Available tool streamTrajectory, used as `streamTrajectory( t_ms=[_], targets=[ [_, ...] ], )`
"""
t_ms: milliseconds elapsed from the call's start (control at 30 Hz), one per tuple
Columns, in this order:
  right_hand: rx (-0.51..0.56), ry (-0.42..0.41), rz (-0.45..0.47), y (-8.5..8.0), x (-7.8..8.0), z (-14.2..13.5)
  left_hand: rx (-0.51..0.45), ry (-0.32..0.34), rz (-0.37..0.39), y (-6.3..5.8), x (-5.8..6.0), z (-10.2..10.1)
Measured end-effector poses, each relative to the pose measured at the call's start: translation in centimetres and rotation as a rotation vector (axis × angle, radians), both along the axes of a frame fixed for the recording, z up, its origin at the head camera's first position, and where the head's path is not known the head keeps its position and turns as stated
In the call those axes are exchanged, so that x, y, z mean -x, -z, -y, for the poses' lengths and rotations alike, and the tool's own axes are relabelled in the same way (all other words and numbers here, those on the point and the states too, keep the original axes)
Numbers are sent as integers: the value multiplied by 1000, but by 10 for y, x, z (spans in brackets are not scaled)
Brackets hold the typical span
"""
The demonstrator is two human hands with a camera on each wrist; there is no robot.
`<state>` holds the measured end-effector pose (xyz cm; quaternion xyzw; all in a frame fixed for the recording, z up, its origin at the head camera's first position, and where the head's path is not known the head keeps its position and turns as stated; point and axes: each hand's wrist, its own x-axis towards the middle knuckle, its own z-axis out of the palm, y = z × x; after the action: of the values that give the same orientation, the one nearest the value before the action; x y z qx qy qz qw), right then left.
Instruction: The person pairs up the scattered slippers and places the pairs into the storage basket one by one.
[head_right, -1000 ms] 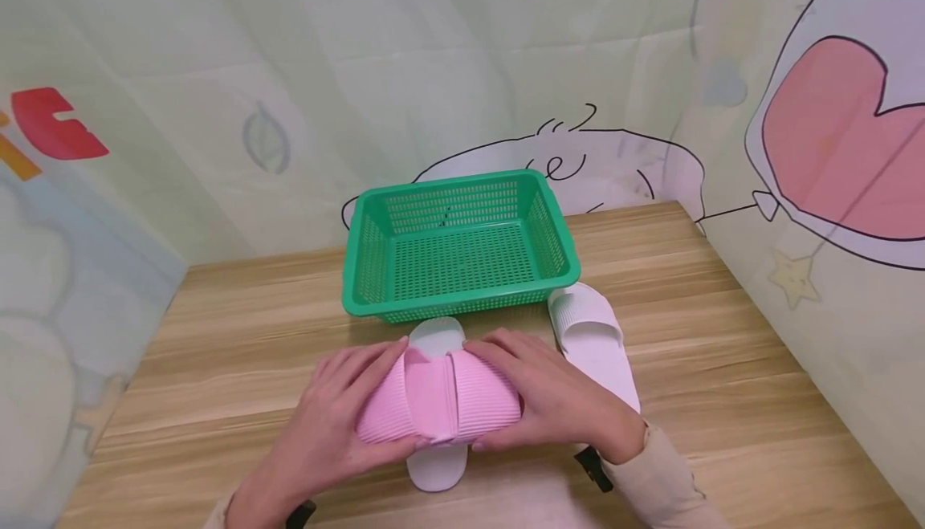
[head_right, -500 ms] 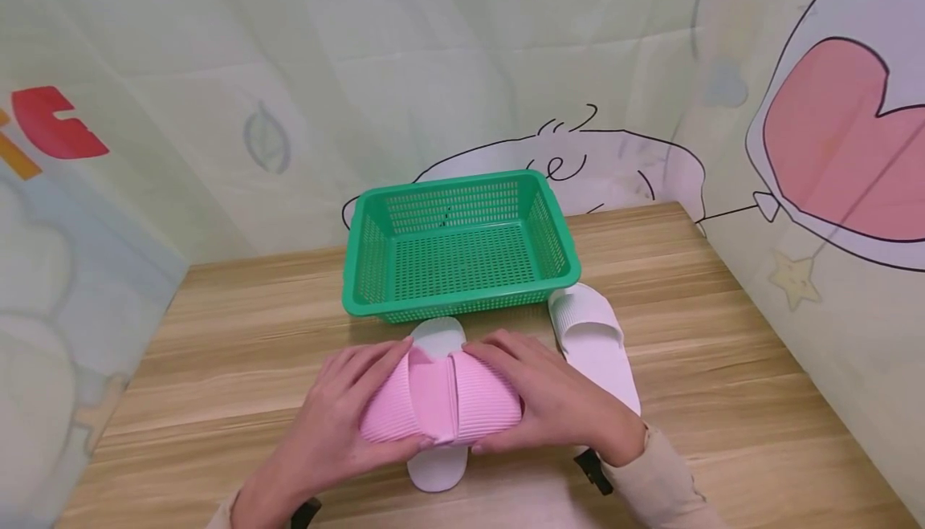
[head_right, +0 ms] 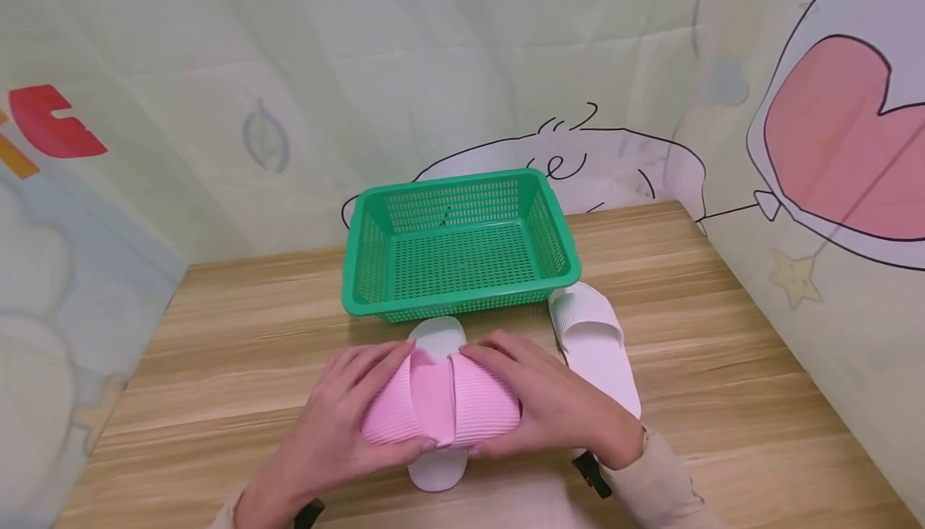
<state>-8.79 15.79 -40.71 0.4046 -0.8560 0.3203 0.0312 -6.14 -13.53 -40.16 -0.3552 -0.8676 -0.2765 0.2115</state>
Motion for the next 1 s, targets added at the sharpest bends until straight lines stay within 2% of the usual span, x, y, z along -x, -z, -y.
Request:
streamTrajectory(
  t_ms=[167, 267, 467, 767, 1000],
  targets=[
    [5, -12, -3, 0, -1, 3, -21, 34, -66, 2, 0, -3],
    [-8, -18, -38, 2, -2, 4, -22, 33, -83, 4, -1, -5],
    [-13, -10, -88, 3, -2, 5, -26, 38, -96, 5, -2, -7],
    [-43, 20, -73, 0, -1, 3, -13, 14, -100, 2, 0, -9],
    [-106, 41, -145, -5, -1, 2, 17, 0, -114, 2, 2, -9]
  ],
)
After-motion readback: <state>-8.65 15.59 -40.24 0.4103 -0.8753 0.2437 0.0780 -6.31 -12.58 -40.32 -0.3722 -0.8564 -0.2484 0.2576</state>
